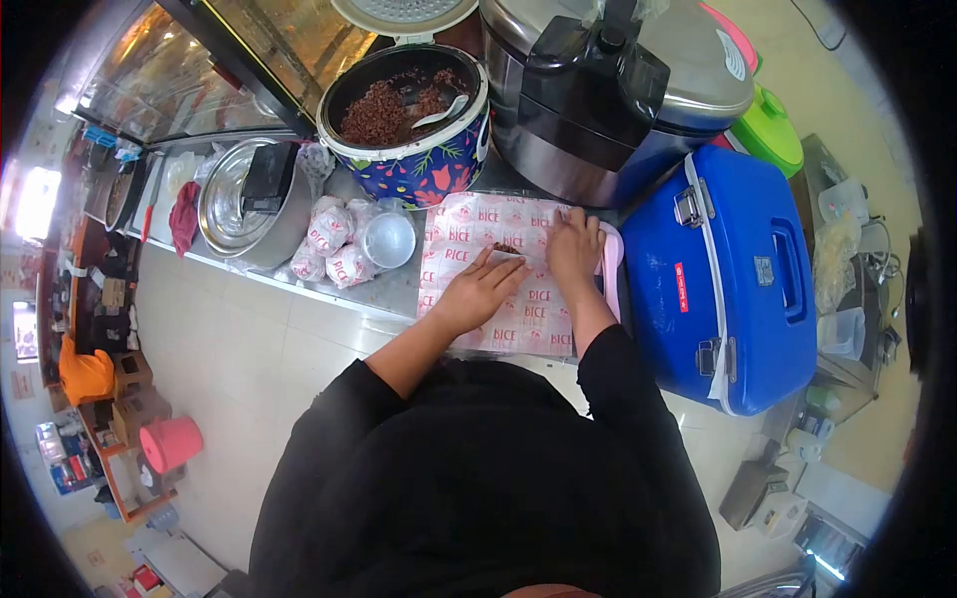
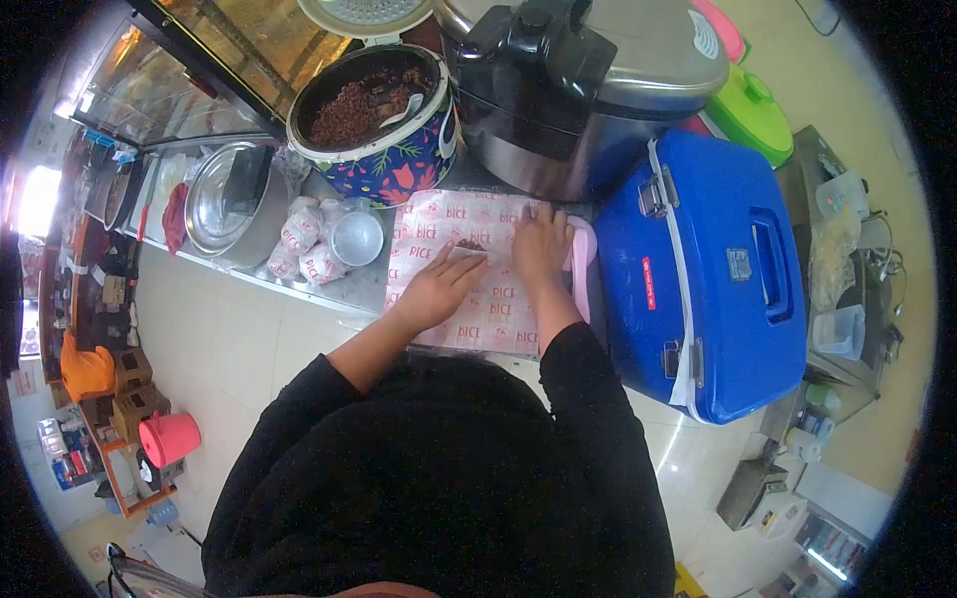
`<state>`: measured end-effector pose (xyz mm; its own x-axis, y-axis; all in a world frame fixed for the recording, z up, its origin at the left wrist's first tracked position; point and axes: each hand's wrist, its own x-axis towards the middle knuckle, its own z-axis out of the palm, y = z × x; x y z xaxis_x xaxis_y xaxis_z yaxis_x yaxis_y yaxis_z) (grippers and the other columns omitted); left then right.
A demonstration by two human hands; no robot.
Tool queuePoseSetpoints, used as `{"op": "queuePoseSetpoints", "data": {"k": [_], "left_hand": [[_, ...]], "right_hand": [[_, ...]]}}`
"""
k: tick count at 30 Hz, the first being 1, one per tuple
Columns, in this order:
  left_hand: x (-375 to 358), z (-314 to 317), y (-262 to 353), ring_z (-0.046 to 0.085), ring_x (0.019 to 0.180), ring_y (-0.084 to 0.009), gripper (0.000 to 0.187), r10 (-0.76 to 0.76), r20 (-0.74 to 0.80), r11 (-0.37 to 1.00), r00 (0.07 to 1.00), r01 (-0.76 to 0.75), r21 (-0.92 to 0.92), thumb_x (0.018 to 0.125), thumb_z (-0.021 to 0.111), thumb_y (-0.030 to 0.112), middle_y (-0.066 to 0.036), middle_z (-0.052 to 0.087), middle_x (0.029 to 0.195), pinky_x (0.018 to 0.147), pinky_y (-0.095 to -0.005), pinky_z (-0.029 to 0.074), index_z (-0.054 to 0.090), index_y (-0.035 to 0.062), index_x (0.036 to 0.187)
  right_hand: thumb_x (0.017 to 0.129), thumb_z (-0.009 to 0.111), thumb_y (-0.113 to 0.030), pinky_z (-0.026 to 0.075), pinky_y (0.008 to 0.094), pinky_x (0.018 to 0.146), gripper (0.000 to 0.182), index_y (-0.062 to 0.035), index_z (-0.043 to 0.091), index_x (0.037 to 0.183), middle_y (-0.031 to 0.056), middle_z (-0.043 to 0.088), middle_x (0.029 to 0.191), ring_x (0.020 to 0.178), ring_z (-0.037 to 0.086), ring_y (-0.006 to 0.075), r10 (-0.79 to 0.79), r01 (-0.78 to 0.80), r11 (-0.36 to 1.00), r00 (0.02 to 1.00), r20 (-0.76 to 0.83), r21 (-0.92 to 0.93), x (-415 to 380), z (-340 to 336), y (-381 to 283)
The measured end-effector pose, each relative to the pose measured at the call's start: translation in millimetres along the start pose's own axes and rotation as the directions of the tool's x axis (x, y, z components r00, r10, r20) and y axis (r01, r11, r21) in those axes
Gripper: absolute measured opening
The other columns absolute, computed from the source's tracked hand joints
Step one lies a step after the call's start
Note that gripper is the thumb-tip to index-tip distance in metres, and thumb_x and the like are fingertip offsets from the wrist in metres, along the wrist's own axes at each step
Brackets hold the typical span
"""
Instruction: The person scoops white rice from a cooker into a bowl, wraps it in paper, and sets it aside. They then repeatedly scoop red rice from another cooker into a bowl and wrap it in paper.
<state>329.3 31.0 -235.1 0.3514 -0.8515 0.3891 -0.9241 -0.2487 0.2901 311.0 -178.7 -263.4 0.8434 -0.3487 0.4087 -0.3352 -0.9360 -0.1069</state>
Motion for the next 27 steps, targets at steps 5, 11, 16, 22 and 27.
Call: {"op": "queuePoseSetpoints", "data": {"k": [5,11,16,22,27], "left_hand": [[7.9,-2.3,-9.2,0.054,0.118,-0.034,0.047,-0.146,-0.058,0.977,0.988,0.135,-0.167,0.079,0.061,0.004,-0.013,0.056,0.125,0.105,-0.0473,0.041,0.054,0.0072,0.125],[17.5,-18.2,-11.3,0.035,0.13,-0.0427,0.069,-0.341,-0.121,0.925,0.932,0.31,-0.218,0.074,0.072,0.015,-0.02,0.04,0.138,0.109,-0.0538,0.031,0.042,0.0094,0.136],[24.4,-25.1,-20.9,0.026,0.136,-0.0447,0.083,-0.309,-0.089,0.951,0.947,0.31,-0.003,0.07,0.077,0.028,-0.019,0.032,0.144,0.108,-0.0684,0.016,0.036,0.0117,0.141],[24.6,-33.2,-19.9,0.038,0.132,-0.0299,0.066,-0.212,-0.119,0.952,0.97,0.233,0.201,0.067,0.076,0.037,-0.007,0.048,0.133,0.11,-0.0687,0.009,0.056,0.0161,0.127],[-12.3,-21.9,-39.6,0.058,0.111,-0.0184,0.032,0.014,-0.085,0.938,0.996,0.016,0.345,0.076,0.068,0.021,0.003,0.065,0.104,0.111,-0.064,0.021,0.068,0.0162,0.107]], "right_hand": [[0.076,0.071,-0.025,0.038,0.0419,0.08,0.013,-0.0165,0.075,0.085,0.0007,0.058,0.095,0.097,0.05,0.0248,0.019,-0.029,0.996,0.992,0.123,0.085,1.3,2.7,0.7],[0.073,0.069,-0.007,0.046,0.0401,0.075,0.023,-0.0108,0.064,0.096,0.0069,0.063,0.092,0.089,0.059,0.0262,-0.01,-0.014,0.703,1.0,0.03,0.711,12.6,-12.6,0.4],[0.075,0.06,0.004,0.05,0.0323,0.075,0.033,-0.0055,0.06,0.107,0.0124,0.067,0.093,0.083,0.065,0.0272,-0.122,-0.392,0.464,0.86,0.495,0.795,18.3,-73.2,-0.4],[0.07,0.052,0.009,0.05,0.0361,0.086,0.039,-0.0079,0.071,0.1,0.0098,0.068,0.098,0.094,0.063,0.0279,-0.473,0.147,0.707,0.825,0.308,0.692,-14.5,-106.8,12.3],[0.072,0.052,0.004,0.048,0.0387,0.091,0.035,-0.0093,0.072,0.098,0.0092,0.068,0.1,0.1,0.062,0.0286,-0.524,0.29,0.777,0.79,0.319,0.559,-41.9,-100.6,13.6]]}}
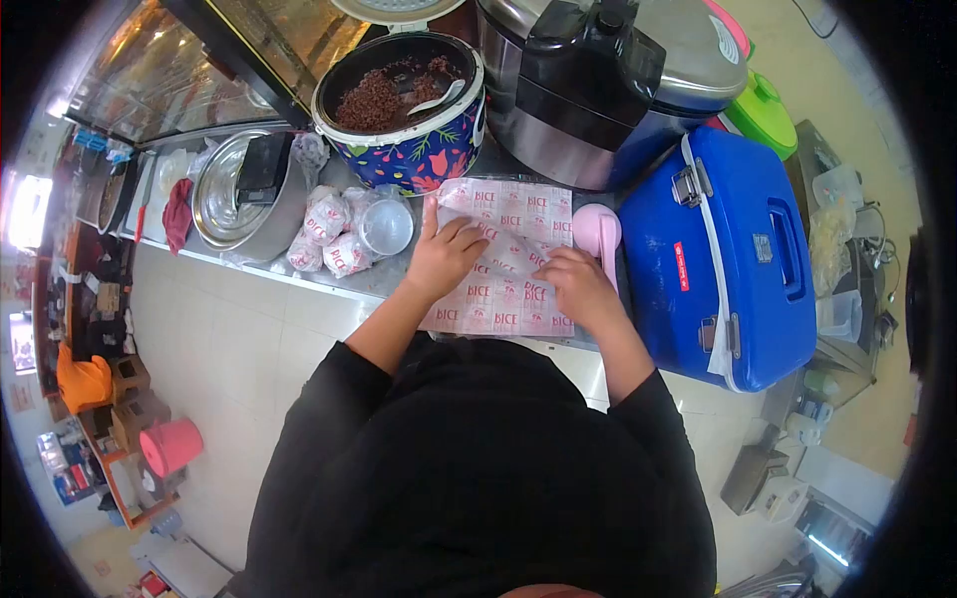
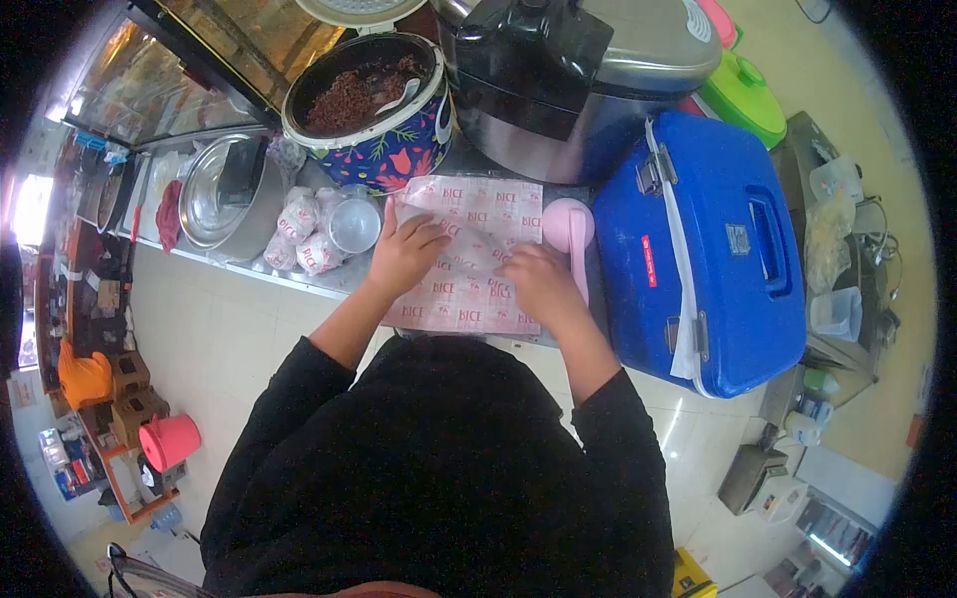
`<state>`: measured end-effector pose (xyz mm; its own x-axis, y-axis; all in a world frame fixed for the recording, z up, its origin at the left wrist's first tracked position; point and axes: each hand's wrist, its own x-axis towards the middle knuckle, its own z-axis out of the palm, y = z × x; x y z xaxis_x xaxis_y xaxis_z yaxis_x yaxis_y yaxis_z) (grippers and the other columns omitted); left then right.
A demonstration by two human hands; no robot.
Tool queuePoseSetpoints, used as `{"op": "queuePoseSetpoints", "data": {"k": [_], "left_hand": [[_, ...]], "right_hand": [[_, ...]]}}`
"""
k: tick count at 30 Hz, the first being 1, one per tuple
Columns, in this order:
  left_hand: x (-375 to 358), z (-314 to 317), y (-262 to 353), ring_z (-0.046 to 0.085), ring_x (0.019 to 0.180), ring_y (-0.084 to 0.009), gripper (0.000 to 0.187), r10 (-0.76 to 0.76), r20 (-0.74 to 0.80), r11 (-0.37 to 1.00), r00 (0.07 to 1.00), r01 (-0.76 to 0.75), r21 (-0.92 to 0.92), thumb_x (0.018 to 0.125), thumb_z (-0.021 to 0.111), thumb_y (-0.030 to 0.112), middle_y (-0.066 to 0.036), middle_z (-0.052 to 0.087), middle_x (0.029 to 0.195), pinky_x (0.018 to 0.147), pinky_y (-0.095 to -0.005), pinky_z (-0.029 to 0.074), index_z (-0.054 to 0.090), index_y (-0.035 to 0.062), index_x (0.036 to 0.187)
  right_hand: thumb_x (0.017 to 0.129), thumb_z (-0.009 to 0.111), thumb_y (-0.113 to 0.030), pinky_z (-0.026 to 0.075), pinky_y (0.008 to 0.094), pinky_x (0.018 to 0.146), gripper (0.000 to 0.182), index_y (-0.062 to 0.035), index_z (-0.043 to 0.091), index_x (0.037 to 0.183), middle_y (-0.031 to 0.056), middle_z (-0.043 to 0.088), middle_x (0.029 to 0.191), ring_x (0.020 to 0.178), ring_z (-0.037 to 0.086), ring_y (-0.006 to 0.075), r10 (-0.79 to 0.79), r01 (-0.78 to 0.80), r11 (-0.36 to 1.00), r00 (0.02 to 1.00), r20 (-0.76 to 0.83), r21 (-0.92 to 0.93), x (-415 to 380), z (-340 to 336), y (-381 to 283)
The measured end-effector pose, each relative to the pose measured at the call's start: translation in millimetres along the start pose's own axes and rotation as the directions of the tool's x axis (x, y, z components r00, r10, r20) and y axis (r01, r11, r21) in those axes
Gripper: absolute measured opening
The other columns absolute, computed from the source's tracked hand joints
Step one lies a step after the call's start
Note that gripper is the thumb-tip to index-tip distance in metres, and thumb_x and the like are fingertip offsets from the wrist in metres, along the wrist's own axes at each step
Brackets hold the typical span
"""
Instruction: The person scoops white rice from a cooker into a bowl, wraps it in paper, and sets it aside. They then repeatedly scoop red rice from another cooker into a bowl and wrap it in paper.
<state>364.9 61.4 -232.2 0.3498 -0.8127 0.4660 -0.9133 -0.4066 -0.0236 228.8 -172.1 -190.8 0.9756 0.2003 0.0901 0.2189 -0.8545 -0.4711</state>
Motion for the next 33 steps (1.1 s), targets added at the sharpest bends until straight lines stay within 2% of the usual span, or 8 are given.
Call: {"op": "queuePoseSetpoints", "data": {"k": [10,13,15,18,21,26,31,33], "left_hand": [[-37.2,-4.7,-8.7,0.064,0.102,-0.0303,0.042,-0.065,0.242,0.788,0.968,0.198,-0.582,0.075,0.064,0.004,-0.007,0.066,0.115,0.094,-0.0428,0.05,0.063,0.0114,0.116],[-30.8,-0.3,-15.6,0.064,0.103,-0.0305,0.04,-0.129,0.386,0.746,0.914,0.346,-0.57,0.075,0.066,0.007,-0.009,0.065,0.115,0.088,-0.0426,0.053,0.063,0.012,0.114],[-9.0,2.0,-12.5,0.064,0.103,-0.0336,0.04,-0.238,0.517,0.652,0.822,0.53,-0.542,0.074,0.066,0.004,-0.011,0.066,0.11,0.086,-0.0442,0.052,0.063,0.0128,0.113],[30.1,-5.8,-4.7,0.063,0.097,-0.0323,0.035,-0.387,0.442,0.699,0.809,0.571,-0.431,0.072,0.067,0.007,-0.01,0.066,0.098,0.083,-0.0424,0.052,0.065,0.0129,0.107],[32.5,17.0,-20.3,0.06,0.088,-0.0294,0.027,-0.119,0.262,0.954,0.958,0.183,-0.236,0.071,0.067,0.011,-0.006,0.063,0.089,0.08,-0.0386,0.051,0.068,0.014,0.098],[10.1,28.4,-17.6,0.056,0.084,-0.026,0.015,-0.051,0.271,0.978,0.961,0.103,-0.181,0.072,0.063,0.014,-0.002,0.061,0.088,0.076,-0.0376,0.048,0.069,0.0109,0.086],[-3.5,17.7,18.2,0.057,0.083,-0.0266,0.013,-0.194,0.149,0.966,0.97,0.215,-0.143,0.077,0.057,0.013,-0.007,0.061,0.086,0.074,-0.0369,0.048,0.066,0.006,0.083],[-1.3,19.0,24.9,0.058,0.081,-0.0259,0.02,-0.352,0.185,0.843,0.918,0.397,-0.363,0.084,0.054,0.015,-0.009,0.062,0.089,0.074,-0.0376,0.048,0.064,0.0022,0.095]], "right_hand": [[0.087,0.053,-0.009,0.052,0.042,0.084,0.021,-0.0098,0.064,0.105,0.0098,0.067,0.104,0.099,0.063,0.0301,0.034,-0.037,0.999,0.984,-0.174,-0.015,-21.5,58.0,-2.4],[0.087,0.056,-0.013,0.052,0.0425,0.08,0.017,-0.0091,0.062,0.103,0.0115,0.065,0.102,0.099,0.063,0.0307,0.26,-0.26,0.966,0.965,0.02,-0.019,-13.0,56.1,2.3],[0.077,0.068,-0.014,0.053,0.0416,0.079,0.026,-0.0082,0.06,0.102,0.0128,0.064,0.103,0.098,0.064,0.03,0.411,-0.405,0.911,0.904,-0.116,0.072,4.7,61.7,10.1],[0.071,0.075,-0.013,0.053,0.0422,0.078,0.031,-0.007,0.061,0.098,0.0147,0.063,0.102,0.096,0.064,0.0315,0.489,-0.524,0.848,0.833,-0.26,-0.084,35.4,46.6,5.5],[0.071,0.075,-0.015,0.052,0.043,0.077,0.026,-0.0048,0.063,0.092,0.0155,0.062,0.097,0.094,0.063,0.034,0.474,-0.49,0.839,0.872,-0.124,-0.238,53.6,42.8,22.6],[0.077,0.066,-0.013,0.051,0.0436,0.075,0.016,-0.0017,0.065,0.088,0.0154,0.06,0.094,0.092,0.062,0.0353,0.47,-0.474,0.878,0.879,-0.078,-0.064,34.1,53.8,12.9],[0.076,0.057,-0.004,0.048,0.0431,0.081,0.021,0.0021,0.065,0.093,0.0183,0.058,0.099,0.091,0.058,0.0369,0.374,-0.418,0.905,0.871,-0.318,-0.079,17.2,86.9,-26.9],[0.074,0.057,-0.002,0.046,0.0438,0.083,0.025,0.0032,0.065,0.097,0.0181,0.057,0.102,0.092,0.055,0.0362,0.402,-0.418,0.908,0.865,-0.3,0.012,19.3,83.6,-24.0]]}}
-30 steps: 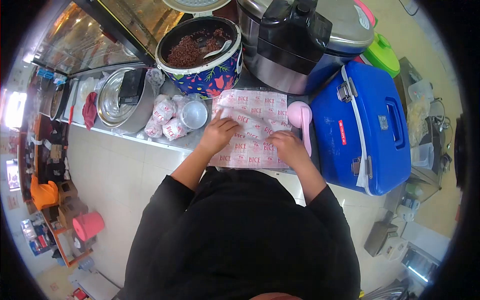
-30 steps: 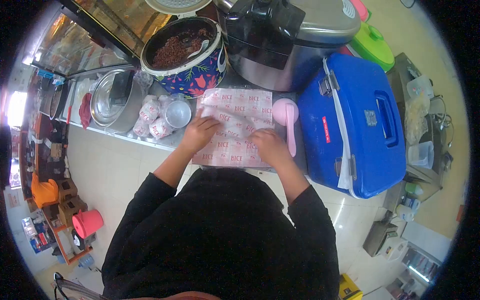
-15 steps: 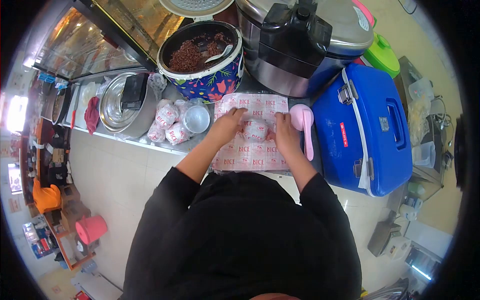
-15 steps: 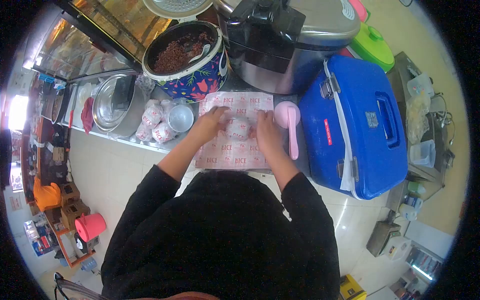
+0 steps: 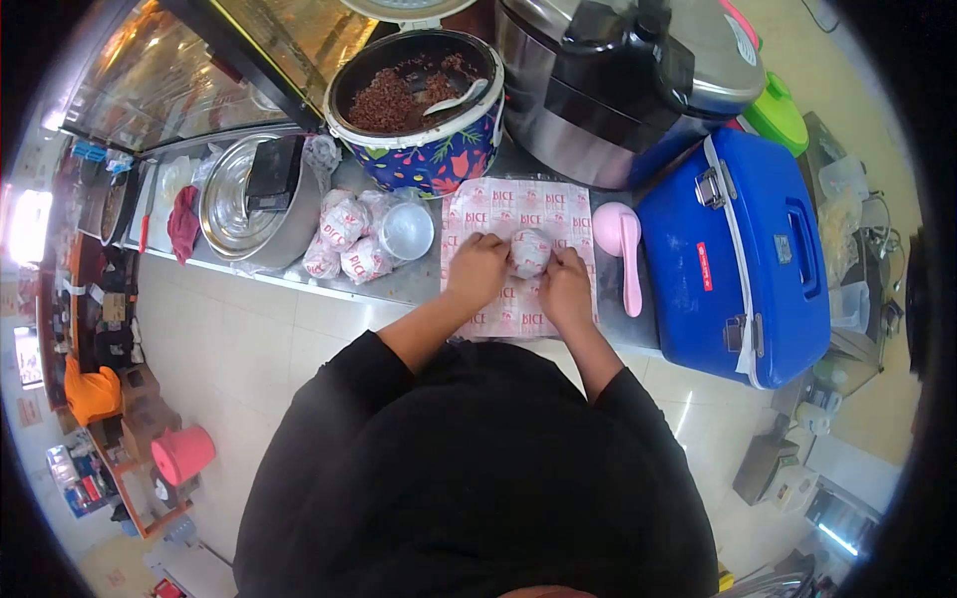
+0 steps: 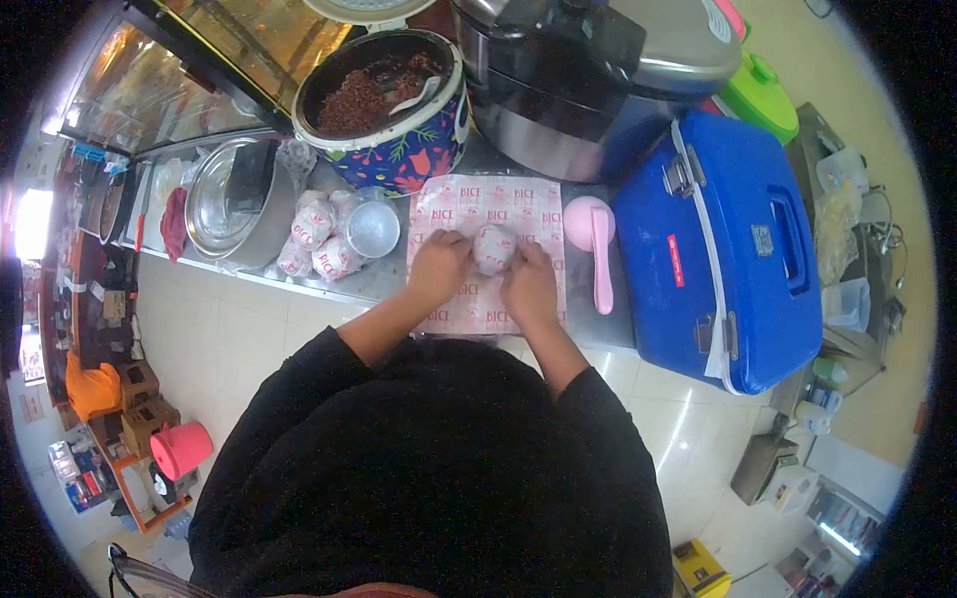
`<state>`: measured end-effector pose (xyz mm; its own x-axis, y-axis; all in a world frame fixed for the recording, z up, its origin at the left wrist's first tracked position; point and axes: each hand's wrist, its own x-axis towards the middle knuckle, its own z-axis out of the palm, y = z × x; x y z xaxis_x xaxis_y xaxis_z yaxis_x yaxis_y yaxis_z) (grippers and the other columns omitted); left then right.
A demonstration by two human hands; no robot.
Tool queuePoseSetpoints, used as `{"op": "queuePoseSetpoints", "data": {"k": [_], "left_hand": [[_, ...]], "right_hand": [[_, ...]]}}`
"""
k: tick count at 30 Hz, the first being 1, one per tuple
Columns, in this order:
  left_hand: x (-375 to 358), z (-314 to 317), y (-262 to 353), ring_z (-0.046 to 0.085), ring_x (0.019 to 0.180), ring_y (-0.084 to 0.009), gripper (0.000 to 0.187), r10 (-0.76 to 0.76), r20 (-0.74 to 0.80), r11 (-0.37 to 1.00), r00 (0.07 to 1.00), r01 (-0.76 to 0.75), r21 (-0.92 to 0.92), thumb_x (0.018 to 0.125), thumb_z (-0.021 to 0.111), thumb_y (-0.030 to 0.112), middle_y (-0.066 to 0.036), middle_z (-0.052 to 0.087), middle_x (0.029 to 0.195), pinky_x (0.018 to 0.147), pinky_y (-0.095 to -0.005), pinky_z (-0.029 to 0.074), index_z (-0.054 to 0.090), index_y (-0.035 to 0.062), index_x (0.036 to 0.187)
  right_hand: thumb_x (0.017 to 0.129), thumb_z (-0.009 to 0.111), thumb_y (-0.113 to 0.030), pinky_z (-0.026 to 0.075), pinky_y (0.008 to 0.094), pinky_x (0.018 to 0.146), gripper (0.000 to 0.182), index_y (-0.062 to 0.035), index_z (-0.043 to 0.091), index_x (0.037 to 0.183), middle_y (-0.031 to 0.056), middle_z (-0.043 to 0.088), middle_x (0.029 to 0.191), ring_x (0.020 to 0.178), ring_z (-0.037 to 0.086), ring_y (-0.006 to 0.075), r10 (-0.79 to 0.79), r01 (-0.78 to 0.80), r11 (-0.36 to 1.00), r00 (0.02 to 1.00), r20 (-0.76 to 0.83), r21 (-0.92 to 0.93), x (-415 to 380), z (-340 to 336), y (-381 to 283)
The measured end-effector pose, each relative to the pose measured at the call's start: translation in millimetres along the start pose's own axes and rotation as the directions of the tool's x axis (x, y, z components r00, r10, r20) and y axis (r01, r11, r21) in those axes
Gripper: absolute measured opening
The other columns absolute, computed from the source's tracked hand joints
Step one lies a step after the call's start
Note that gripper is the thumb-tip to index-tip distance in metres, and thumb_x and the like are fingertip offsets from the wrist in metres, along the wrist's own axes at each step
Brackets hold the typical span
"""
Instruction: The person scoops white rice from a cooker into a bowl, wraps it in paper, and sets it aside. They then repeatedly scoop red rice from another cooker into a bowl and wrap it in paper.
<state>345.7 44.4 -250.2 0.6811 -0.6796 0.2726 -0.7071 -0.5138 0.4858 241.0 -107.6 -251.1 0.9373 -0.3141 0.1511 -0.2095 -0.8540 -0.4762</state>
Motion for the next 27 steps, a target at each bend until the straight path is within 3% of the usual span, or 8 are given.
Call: {"op": "queuePoseSetpoints", "data": {"k": [2,4,8,13,16,20,23,27], "left_hand": [[5.4,2.5,1.8,0.059,0.082,-0.0238,0.026,-0.271,0.048,0.852,0.961,0.263,-0.452,0.09,0.054,0.017,-0.009,0.062,0.094,0.074,-0.0366,0.049,0.061,0.0015,0.109],[4.8,-9.4,9.1,0.058,0.087,-0.0205,0.035,-0.522,0.313,0.215,0.793,0.478,-0.852,0.093,0.054,0.021,-0.009,0.062,0.1,0.074,-0.0339,0.049,0.055,0.004,0.124],[12.6,-58.2,20.3,0.058,0.089,-0.0171,0.058,-0.632,0.508,-0.037,0.585,0.632,-0.774,0.093,0.06,0.038,-0.011,0.063,0.1,0.08,-0.0302,0.047,0.046,-0.0072,0.126],[-14.3,-84.6,-9.9,0.057,0.09,-0.0138,0.049,-0.632,0.493,-0.115,0.598,0.557,-0.823,0.093,0.061,0.036,-0.011,0.061,0.105,0.077,-0.0277,0.047,0.05,-0.0046,0.118],[-37.7,-111.7,-17.9,0.056,0.085,-0.0127,0.039,-0.634,0.266,0.227,0.726,0.504,-0.833,0.094,0.061,0.03,-0.009,0.061,0.098,0.073,-0.0273,0.047,0.051,-0.0013,0.114],[-67.8,-147.6,-50.3,0.054,0.078,-0.0115,0.033,-0.673,0.455,0.038,0.583,0.641,-0.766,0.093,0.062,0.026,-0.006,0.058,0.091,0.068,-0.0262,0.047,0.05,0.0009,0.111],[-90.2,-158.8,-70.5,0.056,0.079,-0.0121,0.032,-0.554,0.45,0.178,0.7,0.628,-0.758,0.092,0.063,0.025,-0.006,0.06,0.092,0.07,-0.026,0.047,0.052,0.0003,0.11],[-88.8,-163.1,-80.8,0.058,0.081,-0.0145,0.033,-0.473,0.474,0.293,0.743,0.64,-0.711,0.087,0.067,0.025,-0.007,0.061,0.089,0.073,-0.0294,0.049,0.055,0.0017,0.107]], "right_hand": [[0.072,0.057,0.0,0.044,0.0443,0.084,0.031,0.0035,0.065,0.102,0.0173,0.056,0.105,0.094,0.053,0.0355,-0.014,0.017,0.999,0.998,-0.054,0.039,4.2,0.8,-5.5],[0.071,0.057,0.002,0.042,0.0446,0.085,0.038,0.003,0.064,0.109,0.0159,0.055,0.108,0.096,0.052,0.0349,-0.06,0.066,0.997,0.985,-0.162,0.028,1.1,-13.9,-29.9],[0.072,0.057,0.004,0.04,0.0433,0.09,0.047,-0.0011,0.062,0.118,0.0142,0.055,0.113,0.107,0.051,0.0346,-0.125,0.135,0.99,0.97,-0.208,0.032,1.2,-16.5,-83.3],[0.077,0.051,0.008,0.046,0.0377,0.094,0.049,0.0006,0.058,0.125,0.021,0.06,0.118,0.106,0.059,0.0353,0.035,-0.05,0.847,0.999,0.038,0.529,-3.1,3.8,-119.3],[0.081,0.05,0.009,0.048,0.0321,0.093,0.041,0.0018,0.062,0.119,0.019,0.063,0.119,0.107,0.063,0.0253,0.098,-0.232,0.557,0.972,0.215,0.798,0.5,14.6,-135.3],[0.087,0.041,0.01,0.051,0.031,0.088,0.035,0.0034,0.066,0.112,0.0134,0.069,0.104,0.092,0.067,0.021,-0.206,-0.571,0.345,0.728,0.654,0.745,40.2,29.9,-131.9],[0.086,0.057,-0.007,0.053,0.0324,0.082,0.022,0.004,0.067,0.102,0.022,0.069,0.095,0.086,0.069,0.028,0.043,-0.177,0.85,0.962,0.27,0.495,95.1,36.9,-148.4],[0.081,0.062,-0.016,0.049,0.0467,0.086,0.031,-0.0051,0.061,0.11,0.0187,0.068,0.096,0.096,0.064,0.0389,0.151,-0.177,0.961,0.979,0.135,0.211,103.6,100.6,-155.7]]}}
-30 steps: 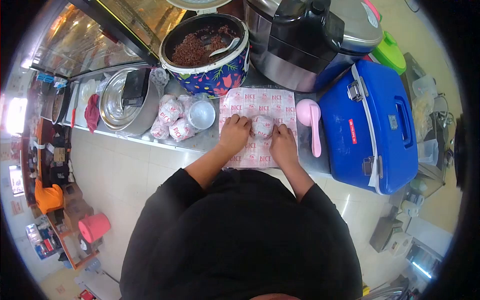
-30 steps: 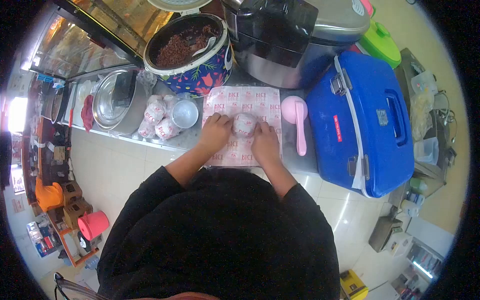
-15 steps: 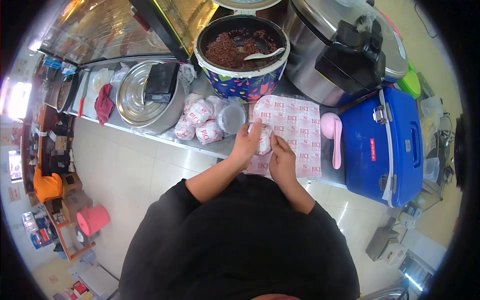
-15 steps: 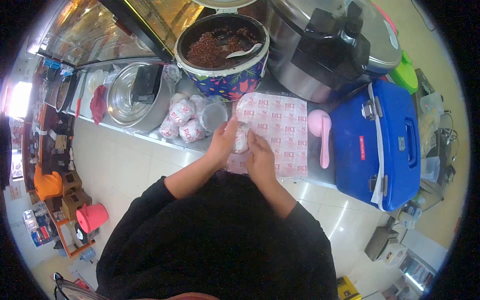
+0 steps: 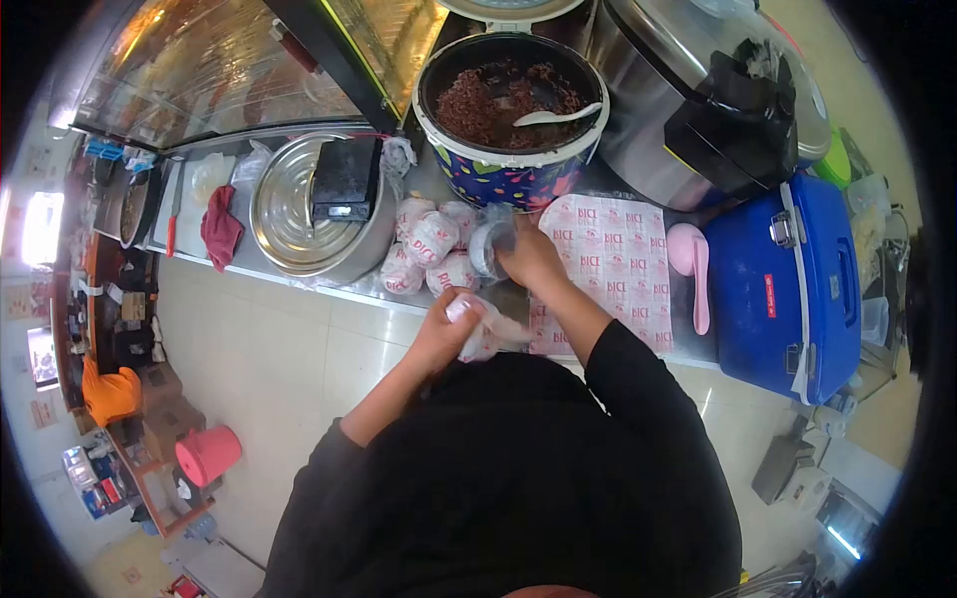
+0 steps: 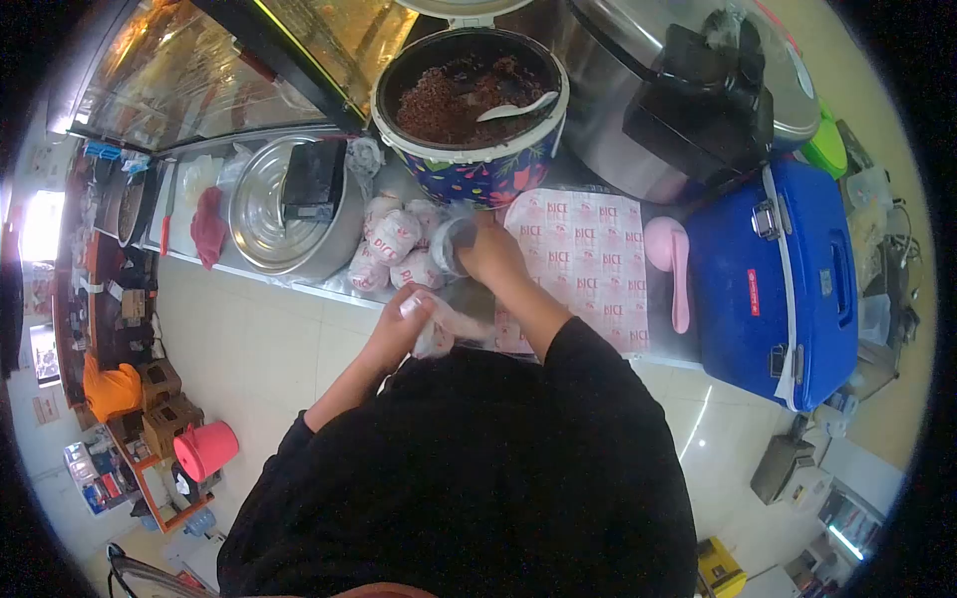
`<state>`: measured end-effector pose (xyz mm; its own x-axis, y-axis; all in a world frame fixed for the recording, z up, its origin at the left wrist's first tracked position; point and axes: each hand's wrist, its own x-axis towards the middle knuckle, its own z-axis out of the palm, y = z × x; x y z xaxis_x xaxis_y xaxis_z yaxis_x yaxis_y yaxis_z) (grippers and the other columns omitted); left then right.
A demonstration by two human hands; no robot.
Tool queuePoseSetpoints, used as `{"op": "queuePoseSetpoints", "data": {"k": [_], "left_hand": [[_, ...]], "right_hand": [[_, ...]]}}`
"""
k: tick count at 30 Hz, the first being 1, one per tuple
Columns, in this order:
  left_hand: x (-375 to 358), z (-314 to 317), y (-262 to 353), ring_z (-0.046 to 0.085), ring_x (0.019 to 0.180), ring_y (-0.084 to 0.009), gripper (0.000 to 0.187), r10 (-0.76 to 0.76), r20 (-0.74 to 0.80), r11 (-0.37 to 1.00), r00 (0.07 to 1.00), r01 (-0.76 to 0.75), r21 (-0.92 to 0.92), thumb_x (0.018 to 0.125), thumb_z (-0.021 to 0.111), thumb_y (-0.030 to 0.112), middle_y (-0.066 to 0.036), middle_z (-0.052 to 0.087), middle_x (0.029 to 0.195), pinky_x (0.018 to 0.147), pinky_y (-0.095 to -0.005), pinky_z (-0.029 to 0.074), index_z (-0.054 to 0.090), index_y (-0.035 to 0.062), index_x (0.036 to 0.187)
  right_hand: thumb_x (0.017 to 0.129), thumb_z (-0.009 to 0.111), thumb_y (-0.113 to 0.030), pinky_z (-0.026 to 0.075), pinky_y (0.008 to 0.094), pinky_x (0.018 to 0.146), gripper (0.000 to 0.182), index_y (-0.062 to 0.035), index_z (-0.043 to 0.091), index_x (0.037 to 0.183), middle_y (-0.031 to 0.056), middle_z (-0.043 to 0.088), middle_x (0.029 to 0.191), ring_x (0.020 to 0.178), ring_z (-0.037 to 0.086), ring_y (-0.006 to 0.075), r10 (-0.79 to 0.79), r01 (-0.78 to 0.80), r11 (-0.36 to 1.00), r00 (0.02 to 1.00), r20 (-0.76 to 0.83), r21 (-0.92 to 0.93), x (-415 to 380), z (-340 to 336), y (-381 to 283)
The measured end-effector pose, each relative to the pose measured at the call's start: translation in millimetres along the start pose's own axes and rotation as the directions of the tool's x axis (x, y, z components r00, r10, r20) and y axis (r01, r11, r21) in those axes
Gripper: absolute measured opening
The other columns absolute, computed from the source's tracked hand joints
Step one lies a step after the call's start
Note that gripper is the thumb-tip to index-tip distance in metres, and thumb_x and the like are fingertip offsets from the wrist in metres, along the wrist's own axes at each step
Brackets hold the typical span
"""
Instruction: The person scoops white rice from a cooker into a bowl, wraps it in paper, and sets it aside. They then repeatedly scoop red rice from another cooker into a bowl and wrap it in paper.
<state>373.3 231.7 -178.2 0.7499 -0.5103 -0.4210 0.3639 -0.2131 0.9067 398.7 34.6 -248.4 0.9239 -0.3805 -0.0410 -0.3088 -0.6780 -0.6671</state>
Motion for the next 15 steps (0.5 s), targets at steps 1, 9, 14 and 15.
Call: {"op": "queuePoseSetpoints", "data": {"k": [1,9,14,15], "left_hand": [[-3.5,-8.1,12.0,0.06,0.082,-0.0161,0.034,0.133,0.136,0.967,0.982,-0.159,0.202,0.086,0.069,0.026,-0.007,0.062,0.089,0.074,-0.0305,0.049,0.056,0.0024,0.107],[2.2,13.6,53.5,0.064,0.091,-0.0311,0.045,-0.271,0.702,0.728,0.659,-0.336,0.597,0.08,0.072,0.044,-0.014,0.067,0.097,0.079,-0.0389,0.049,0.06,0.0073,0.102],[26.5,22.7,60.0,0.065,0.088,-0.0343,0.047,-0.082,0.692,0.564,0.717,-0.539,0.625,0.077,0.071,0.045,-0.015,0.068,0.095,0.077,-0.0441,0.05,0.062,0.0086,0.104],[35.6,24.3,56.4,0.065,0.087,-0.0349,0.048,0.06,0.696,0.511,0.716,-0.621,0.595,0.076,0.07,0.046,-0.015,0.068,0.095,0.077,-0.0449,0.051,0.063,0.0091,0.105]], "right_hand": [[0.08,0.064,-0.016,0.05,0.0444,0.085,0.032,-0.0045,0.062,0.11,0.0195,0.068,0.097,0.096,0.065,0.0388,0.027,-0.029,0.999,0.999,0.044,0.045,2.1,-3.3,-2.2],[0.08,0.058,-0.003,0.051,0.0373,0.077,0.027,-0.0026,0.063,0.106,0.0192,0.068,0.095,0.088,0.067,0.032,0.122,-0.103,0.948,0.992,-0.045,0.303,-25.2,-84.6,35.2],[0.079,0.059,-0.003,0.05,0.0318,0.077,0.03,0.002,0.062,0.109,0.0145,0.068,0.094,0.086,0.065,0.022,0.223,-0.123,0.852,0.965,-0.14,0.509,-62.5,-139.9,73.8],[0.08,0.06,-0.003,0.05,0.0313,0.077,0.031,0.0026,0.062,0.109,0.0129,0.068,0.095,0.087,0.065,0.0199,0.196,-0.048,0.805,0.962,-0.188,0.592,-68.5,-152.5,65.6]]}}
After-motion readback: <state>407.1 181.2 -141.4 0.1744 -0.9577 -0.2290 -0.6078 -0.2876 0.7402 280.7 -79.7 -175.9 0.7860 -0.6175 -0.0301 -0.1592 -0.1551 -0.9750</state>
